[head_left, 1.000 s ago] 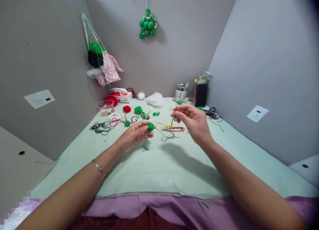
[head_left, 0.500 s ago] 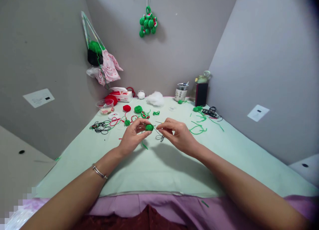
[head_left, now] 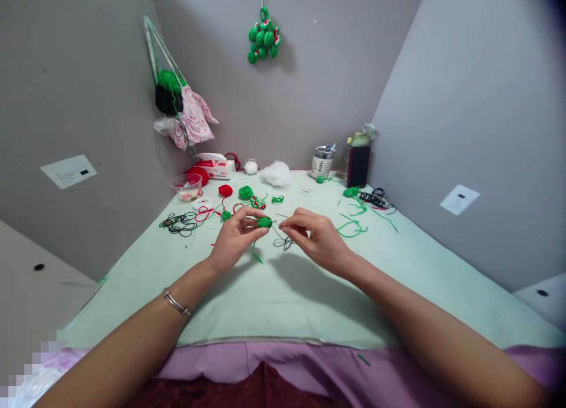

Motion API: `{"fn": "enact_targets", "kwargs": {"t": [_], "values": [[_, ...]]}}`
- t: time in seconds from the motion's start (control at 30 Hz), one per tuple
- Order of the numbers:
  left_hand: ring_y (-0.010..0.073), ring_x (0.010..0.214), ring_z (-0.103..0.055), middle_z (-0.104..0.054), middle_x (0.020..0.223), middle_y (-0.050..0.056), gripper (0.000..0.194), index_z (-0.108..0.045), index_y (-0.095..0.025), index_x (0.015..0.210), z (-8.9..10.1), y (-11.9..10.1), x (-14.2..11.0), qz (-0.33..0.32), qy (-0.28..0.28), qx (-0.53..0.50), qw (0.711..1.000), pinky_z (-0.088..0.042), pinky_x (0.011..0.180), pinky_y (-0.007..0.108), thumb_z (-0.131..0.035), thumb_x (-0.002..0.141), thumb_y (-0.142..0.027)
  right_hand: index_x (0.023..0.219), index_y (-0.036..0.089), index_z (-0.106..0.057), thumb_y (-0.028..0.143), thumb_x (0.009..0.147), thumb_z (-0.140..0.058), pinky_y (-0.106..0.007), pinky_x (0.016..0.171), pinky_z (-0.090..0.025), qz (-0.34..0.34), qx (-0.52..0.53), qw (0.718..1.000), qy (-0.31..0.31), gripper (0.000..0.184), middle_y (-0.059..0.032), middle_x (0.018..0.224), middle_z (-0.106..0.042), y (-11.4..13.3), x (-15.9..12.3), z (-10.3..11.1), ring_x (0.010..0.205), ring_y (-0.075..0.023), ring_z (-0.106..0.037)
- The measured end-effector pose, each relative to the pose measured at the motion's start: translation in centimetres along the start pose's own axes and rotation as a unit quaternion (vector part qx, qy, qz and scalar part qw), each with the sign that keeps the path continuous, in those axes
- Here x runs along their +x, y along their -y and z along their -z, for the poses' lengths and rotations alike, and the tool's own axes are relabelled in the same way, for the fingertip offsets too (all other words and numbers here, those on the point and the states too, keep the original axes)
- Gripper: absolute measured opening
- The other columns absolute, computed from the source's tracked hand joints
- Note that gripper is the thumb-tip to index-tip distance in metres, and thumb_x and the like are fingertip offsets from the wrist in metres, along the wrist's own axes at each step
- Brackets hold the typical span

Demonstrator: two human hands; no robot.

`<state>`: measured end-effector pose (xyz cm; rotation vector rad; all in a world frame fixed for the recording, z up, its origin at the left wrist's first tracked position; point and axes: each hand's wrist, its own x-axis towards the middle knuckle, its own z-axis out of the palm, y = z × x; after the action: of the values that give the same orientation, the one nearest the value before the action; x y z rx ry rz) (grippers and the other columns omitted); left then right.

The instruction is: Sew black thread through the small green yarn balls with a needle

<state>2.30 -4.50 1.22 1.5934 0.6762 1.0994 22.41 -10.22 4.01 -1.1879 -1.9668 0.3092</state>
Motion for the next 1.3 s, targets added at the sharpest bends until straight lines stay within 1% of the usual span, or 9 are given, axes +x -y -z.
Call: {"fn": "enact_targets", "kwargs": {"t": [0.23, 0.37, 0.63, 0.77, 0.83, 0.93, 1.07, 1.2, 1.3], "values": [[0.0145, 0.083, -0.060, -0.066, 0.091, 0.002, 0.028, -0.062, -0.020, 0.099, 0.1, 0.3, 0.0, -0.016, 0.001, 0.002, 1.000, -0.048, 0.078, 0.027, -0.076, 0.076, -0.027, 0.087, 0.017, -0.072, 0.020, 0.094, -0.056, -0.025, 0.058, -0.036, 0.001, -0.004, 1.000, 0.012, 0.018, -0.0021, 0.074, -0.056, -0.1, 0.0, 0.0, 0.061, -0.0110, -0.049], [0.0147, 0.085, -0.060, -0.066, 0.093, 0.002, 0.027, -0.062, -0.020, 0.100, 0.1, 0.3, 0.0, -0.020, 0.001, 0.006, 1.000, -0.048, 0.079, 0.027, -0.076, 0.077, -0.027, 0.088, 0.017, -0.072, 0.019, 0.093, -0.056, -0.025, 0.059, -0.037, 0.003, -0.001, 1.000, 0.006, 0.017, -0.0023, 0.075, -0.056, 0.0, -0.1, 0.0, 0.062, -0.0113, -0.049], [0.0142, 0.089, -0.061, -0.063, 0.099, 0.002, 0.024, -0.064, -0.021, 0.097, 0.0, 0.3, 0.1, -0.041, 0.004, 0.008, 0.999, -0.050, 0.083, 0.028, -0.075, 0.077, -0.023, 0.085, 0.017, -0.072, 0.018, 0.093, -0.056, -0.025, 0.058, -0.035, 0.009, -0.006, 1.000, 0.011, 0.018, -0.0016, 0.073, -0.055, -0.2, -0.1, 0.0, 0.060, -0.0104, -0.047], [0.0145, 0.089, -0.062, -0.064, 0.098, 0.002, 0.023, -0.064, -0.021, 0.097, 0.0, 0.3, 0.1, -0.034, 0.008, 0.001, 0.999, -0.050, 0.084, 0.028, -0.075, 0.076, -0.022, 0.086, 0.017, -0.073, 0.018, 0.092, -0.056, -0.026, 0.059, -0.036, -0.003, 0.004, 1.000, 0.022, 0.018, -0.0019, 0.074, -0.056, -0.1, 0.0, 0.0, 0.062, -0.0107, -0.049], [0.0154, 0.089, -0.062, -0.066, 0.096, 0.002, 0.025, -0.064, -0.020, 0.097, 0.1, 0.3, 0.1, -0.021, 0.014, -0.012, 1.000, -0.049, 0.084, 0.029, -0.076, 0.075, -0.023, 0.088, 0.017, -0.073, 0.019, 0.092, -0.057, -0.026, 0.060, -0.037, -0.014, 0.022, 0.999, 0.026, 0.017, -0.0023, 0.075, -0.058, -0.1, 0.1, -0.1, 0.064, -0.0113, -0.050], [0.0159, 0.087, -0.063, -0.066, 0.094, 0.002, 0.028, -0.064, -0.020, 0.098, 0.1, 0.5, 0.2, 0.007, 0.023, -0.049, 0.998, -0.048, 0.083, 0.030, -0.078, 0.074, -0.025, 0.088, 0.018, -0.073, 0.021, 0.091, -0.059, -0.026, 0.061, -0.040, -0.036, 0.078, 0.996, 0.025, 0.015, -0.0033, 0.078, -0.062, -0.5, 0.2, -0.3, 0.067, -0.0126, -0.053], [0.0155, 0.088, -0.064, -0.066, 0.096, 0.001, 0.027, -0.064, -0.020, 0.095, -0.1, 0.6, 0.2, 0.024, 0.035, -0.093, 0.995, -0.047, 0.087, 0.032, -0.079, 0.074, -0.025, 0.088, 0.018, -0.072, 0.025, 0.089, -0.061, -0.028, 0.065, -0.043, -0.058, 0.146, 0.987, 0.030, 0.014, -0.0040, 0.082, -0.063, -1.1, 0.3, -0.6, 0.071, -0.0141, -0.056], [0.0149, 0.089, -0.063, -0.066, 0.096, 0.000, 0.026, -0.064, -0.021, 0.093, -0.2, 0.6, 0.1, 0.021, 0.036, -0.089, 0.995, -0.047, 0.087, 0.031, -0.080, 0.073, -0.024, 0.086, 0.018, -0.073, 0.025, 0.087, -0.062, -0.027, 0.064, -0.043, -0.057, 0.139, 0.989, 0.012, 0.013, -0.0029, 0.079, -0.060, -1.2, 0.3, -0.9, 0.070, -0.0136, -0.055], [0.0156, 0.092, -0.061, -0.066, 0.095, 0.001, 0.026, -0.065, -0.021, 0.095, -0.4, 0.5, 0.0, 0.018, 0.031, -0.078, 0.996, -0.046, 0.088, 0.030, -0.079, 0.074, -0.026, 0.082, 0.018, -0.070, 0.026, 0.086, -0.063, -0.026, 0.061, -0.042, -0.070, 0.138, 0.988, -0.003, 0.011, -0.0017, 0.075, -0.061, -1.3, 0.3, -1.1, 0.066, -0.0123, -0.054]]}}
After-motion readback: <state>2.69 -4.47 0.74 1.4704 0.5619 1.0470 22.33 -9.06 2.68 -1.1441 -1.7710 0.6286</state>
